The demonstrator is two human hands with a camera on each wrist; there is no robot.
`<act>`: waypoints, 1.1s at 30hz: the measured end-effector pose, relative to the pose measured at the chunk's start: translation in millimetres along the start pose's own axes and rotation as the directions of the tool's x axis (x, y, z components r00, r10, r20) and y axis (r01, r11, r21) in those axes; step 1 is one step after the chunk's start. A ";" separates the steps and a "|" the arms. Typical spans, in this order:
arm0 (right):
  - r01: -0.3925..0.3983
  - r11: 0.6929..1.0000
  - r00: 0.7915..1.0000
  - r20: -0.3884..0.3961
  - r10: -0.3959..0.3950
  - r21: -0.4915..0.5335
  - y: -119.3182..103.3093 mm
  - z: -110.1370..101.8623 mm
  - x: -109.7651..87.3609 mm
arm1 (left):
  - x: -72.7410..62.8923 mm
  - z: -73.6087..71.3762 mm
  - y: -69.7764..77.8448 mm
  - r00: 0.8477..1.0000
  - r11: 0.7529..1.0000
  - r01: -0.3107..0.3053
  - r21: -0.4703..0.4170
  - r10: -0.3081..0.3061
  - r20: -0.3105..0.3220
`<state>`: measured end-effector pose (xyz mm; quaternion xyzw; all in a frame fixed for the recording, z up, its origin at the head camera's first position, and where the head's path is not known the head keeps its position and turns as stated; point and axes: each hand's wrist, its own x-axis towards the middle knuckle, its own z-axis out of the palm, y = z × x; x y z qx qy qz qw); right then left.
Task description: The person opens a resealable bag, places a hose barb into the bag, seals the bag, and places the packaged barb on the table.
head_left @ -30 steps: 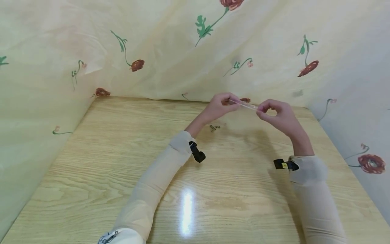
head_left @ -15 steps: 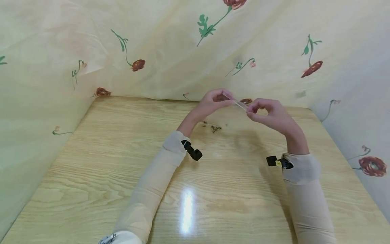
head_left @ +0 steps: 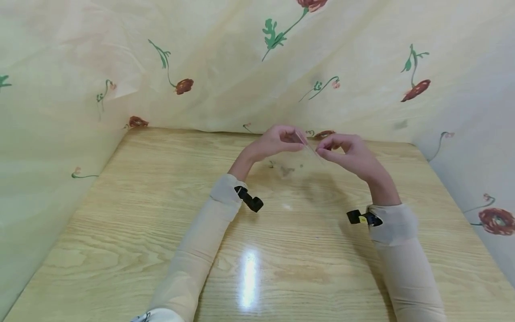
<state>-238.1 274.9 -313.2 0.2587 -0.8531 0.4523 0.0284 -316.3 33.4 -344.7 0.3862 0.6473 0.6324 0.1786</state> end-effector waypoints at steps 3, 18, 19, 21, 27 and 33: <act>0.016 1.000 1.000 0.000 -0.016 0.013 1.0 4.4 0.8 | -2.7 -1.3 1.5 0.999 0.999 0.016 0.045 -0.018 0.037; -0.057 0.998 0.998 0.024 0.057 0.000 0.2 12.8 -1.6 | -5.9 3.8 3.6 0.994 0.997 0.026 0.069 -0.033 0.109; -0.067 0.998 0.997 0.024 0.067 -0.003 -0.1 13.3 -1.5 | -6.0 3.9 3.6 0.993 0.997 0.024 0.069 -0.031 0.111; -0.083 0.997 0.996 0.022 0.083 -0.008 -0.1 14.2 -1.1 | -6.2 3.9 4.1 0.993 0.997 0.022 0.076 -0.031 0.114; -0.090 0.996 0.996 0.009 0.090 -0.006 0.8 16.3 -0.2 | -5.6 3.4 5.7 0.993 0.996 0.022 0.089 -0.032 0.116; -0.097 0.995 0.995 0.005 0.097 0.022 2.4 19.0 -0.9 | -6.6 3.6 5.4 0.991 0.997 0.018 0.079 -0.028 0.128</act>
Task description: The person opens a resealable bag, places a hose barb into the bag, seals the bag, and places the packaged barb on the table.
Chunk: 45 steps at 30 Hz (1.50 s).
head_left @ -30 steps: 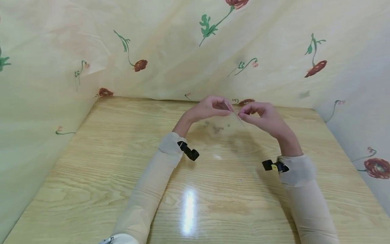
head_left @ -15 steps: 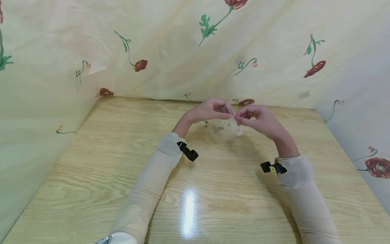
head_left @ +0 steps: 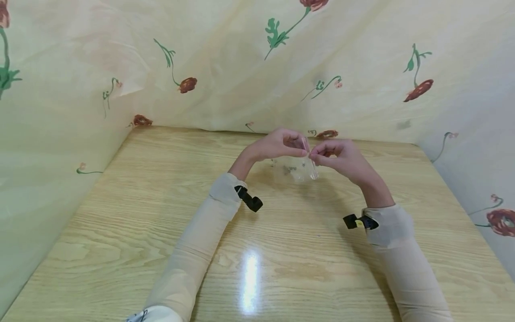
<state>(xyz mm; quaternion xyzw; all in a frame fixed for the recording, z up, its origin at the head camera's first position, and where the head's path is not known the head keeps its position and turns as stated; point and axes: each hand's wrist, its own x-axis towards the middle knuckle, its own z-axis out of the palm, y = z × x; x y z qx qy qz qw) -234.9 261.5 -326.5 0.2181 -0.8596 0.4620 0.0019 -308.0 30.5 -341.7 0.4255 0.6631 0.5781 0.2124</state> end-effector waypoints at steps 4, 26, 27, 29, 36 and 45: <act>0.002 1.000 1.000 0.005 -0.002 0.029 0.6 1.3 -0.5 | -0.7 -0.1 0.5 1.000 1.000 0.002 0.003 -0.002 0.003; 0.002 0.999 1.000 0.000 -0.002 0.042 0.4 10.0 0.0 | -5.6 -3.3 0.3 0.999 0.999 0.021 0.026 -0.021 0.025; 0.001 0.999 1.000 -0.002 -0.001 0.045 0.0 10.3 0.7 | -5.8 -3.9 0.7 0.999 1.000 0.021 0.022 -0.022 0.025; 0.004 0.999 1.000 -0.003 -0.004 0.051 -1.4 11.1 2.6 | -6.6 -5.7 1.7 1.000 1.000 0.020 0.024 -0.020 0.019; -0.014 0.998 1.000 -0.010 0.015 0.063 -4.3 10.8 4.4 | -6.9 -8.7 2.4 1.000 1.000 0.000 0.030 0.000 0.001; -0.091 0.994 0.994 -0.052 0.094 0.060 -0.7 13.4 7.3 | -8.6 -12.6 1.1 0.995 0.999 -0.019 0.040 0.023 -0.094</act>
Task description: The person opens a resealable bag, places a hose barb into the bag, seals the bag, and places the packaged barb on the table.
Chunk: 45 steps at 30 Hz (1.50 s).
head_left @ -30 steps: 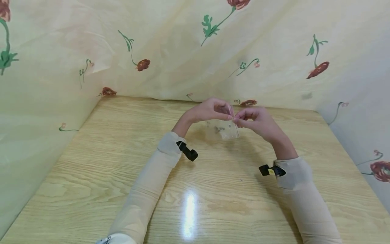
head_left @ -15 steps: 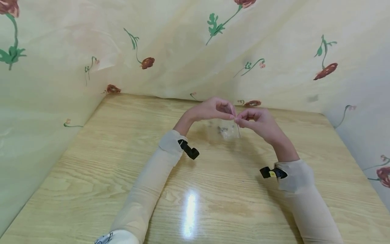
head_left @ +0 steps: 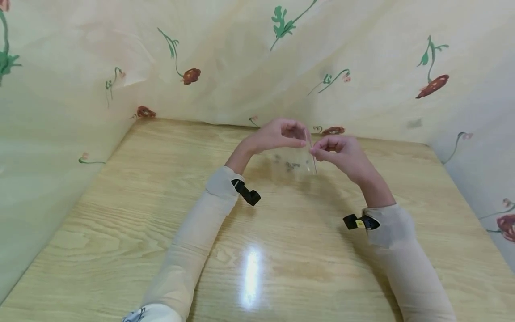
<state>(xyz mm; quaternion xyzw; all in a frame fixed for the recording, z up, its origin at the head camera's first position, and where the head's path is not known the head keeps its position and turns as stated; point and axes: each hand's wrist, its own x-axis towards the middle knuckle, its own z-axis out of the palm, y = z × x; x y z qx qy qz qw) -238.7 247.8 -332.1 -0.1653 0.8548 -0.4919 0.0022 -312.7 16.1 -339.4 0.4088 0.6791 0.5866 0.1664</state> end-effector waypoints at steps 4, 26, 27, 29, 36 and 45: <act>-0.010 1.000 1.000 -0.012 0.010 0.010 -1.4 -0.1 1.5 | -0.4 -2.2 6.6 0.992 0.998 -0.011 0.060 0.018 -0.121; 0.108 0.991 0.977 -0.175 -0.122 -0.084 0.5 4.1 2.0 | 1.9 18.5 18.8 0.976 0.995 0.055 -0.081 -0.071 -0.204; 0.118 0.987 0.973 -0.186 -0.137 -0.109 0.7 5.0 2.3 | 2.2 19.4 17.9 0.976 0.993 0.062 -0.100 -0.081 -0.201; 0.138 0.979 0.965 -0.203 -0.167 -0.149 1.1 6.7 2.8 | 2.7 20.9 15.9 0.976 0.987 0.073 -0.141 -0.100 -0.192; 0.227 0.947 0.945 -0.183 -0.271 -0.228 5.0 10.4 4.5 | 4.8 22.0 8.0 0.972 0.974 0.107 -0.200 -0.145 -0.187; 0.201 0.949 0.961 -0.139 -0.239 -0.241 7.2 13.6 5.0 | 5.6 23.5 2.1 0.950 0.956 0.214 -0.198 -0.251 -0.186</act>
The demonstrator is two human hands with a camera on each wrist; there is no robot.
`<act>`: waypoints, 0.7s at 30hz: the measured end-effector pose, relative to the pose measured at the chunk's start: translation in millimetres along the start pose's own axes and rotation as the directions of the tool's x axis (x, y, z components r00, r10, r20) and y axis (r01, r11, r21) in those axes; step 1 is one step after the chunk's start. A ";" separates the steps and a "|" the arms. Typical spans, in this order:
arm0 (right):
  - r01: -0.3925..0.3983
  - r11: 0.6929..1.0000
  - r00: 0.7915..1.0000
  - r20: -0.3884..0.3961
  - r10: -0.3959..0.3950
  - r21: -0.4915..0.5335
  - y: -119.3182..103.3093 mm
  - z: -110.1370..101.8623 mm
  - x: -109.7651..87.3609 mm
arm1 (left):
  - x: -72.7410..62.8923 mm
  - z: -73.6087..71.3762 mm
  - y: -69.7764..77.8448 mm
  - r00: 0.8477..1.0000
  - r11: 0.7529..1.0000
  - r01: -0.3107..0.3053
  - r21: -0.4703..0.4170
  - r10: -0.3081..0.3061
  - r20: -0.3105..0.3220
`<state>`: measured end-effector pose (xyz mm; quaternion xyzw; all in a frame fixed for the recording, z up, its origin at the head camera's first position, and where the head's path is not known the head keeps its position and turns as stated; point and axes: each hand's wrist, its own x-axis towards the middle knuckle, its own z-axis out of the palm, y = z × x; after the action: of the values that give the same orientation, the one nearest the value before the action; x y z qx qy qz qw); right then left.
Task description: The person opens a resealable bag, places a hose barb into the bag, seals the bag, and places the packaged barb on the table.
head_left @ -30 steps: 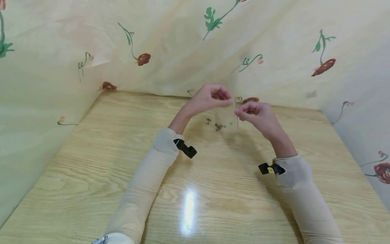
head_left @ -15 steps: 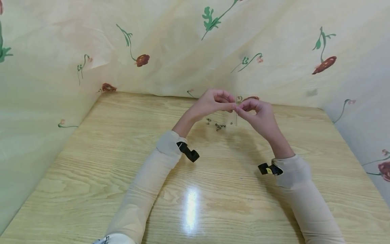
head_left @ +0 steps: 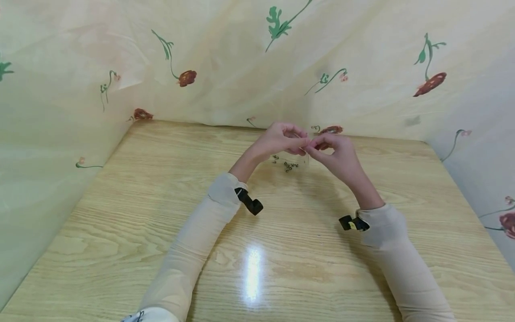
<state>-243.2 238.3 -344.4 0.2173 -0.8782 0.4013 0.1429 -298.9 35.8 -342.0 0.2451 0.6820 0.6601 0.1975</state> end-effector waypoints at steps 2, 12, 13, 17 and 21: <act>-0.006 1.000 1.000 0.015 0.006 0.008 -0.4 0.4 0.2 | -0.2 -0.1 -1.9 1.000 1.000 0.008 0.007 -0.008 -0.002; 0.001 0.999 0.998 0.066 -0.003 0.037 3.3 5.2 1.4 | -1.9 0.1 -9.3 1.000 1.000 0.014 0.000 -0.014 -0.015; -0.002 0.999 0.998 0.067 -0.001 0.036 2.6 5.4 1.4 | -1.7 0.4 -9.7 1.000 1.000 0.010 -0.002 -0.010 -0.016; -0.022 0.999 0.998 0.063 0.020 0.024 2.3 5.4 1.3 | -0.6 0.7 -11.1 1.000 1.000 0.010 -0.012 -0.010 -0.019; -0.038 0.999 0.998 0.055 0.037 0.013 1.9 5.0 1.3 | 0.1 -0.3 -12.2 1.000 0.999 0.018 -0.039 -0.019 -0.018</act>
<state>-245.6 235.2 -348.3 0.2125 -0.8830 0.4039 0.1098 -300.0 35.5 -354.2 0.2290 0.6730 0.6736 0.2020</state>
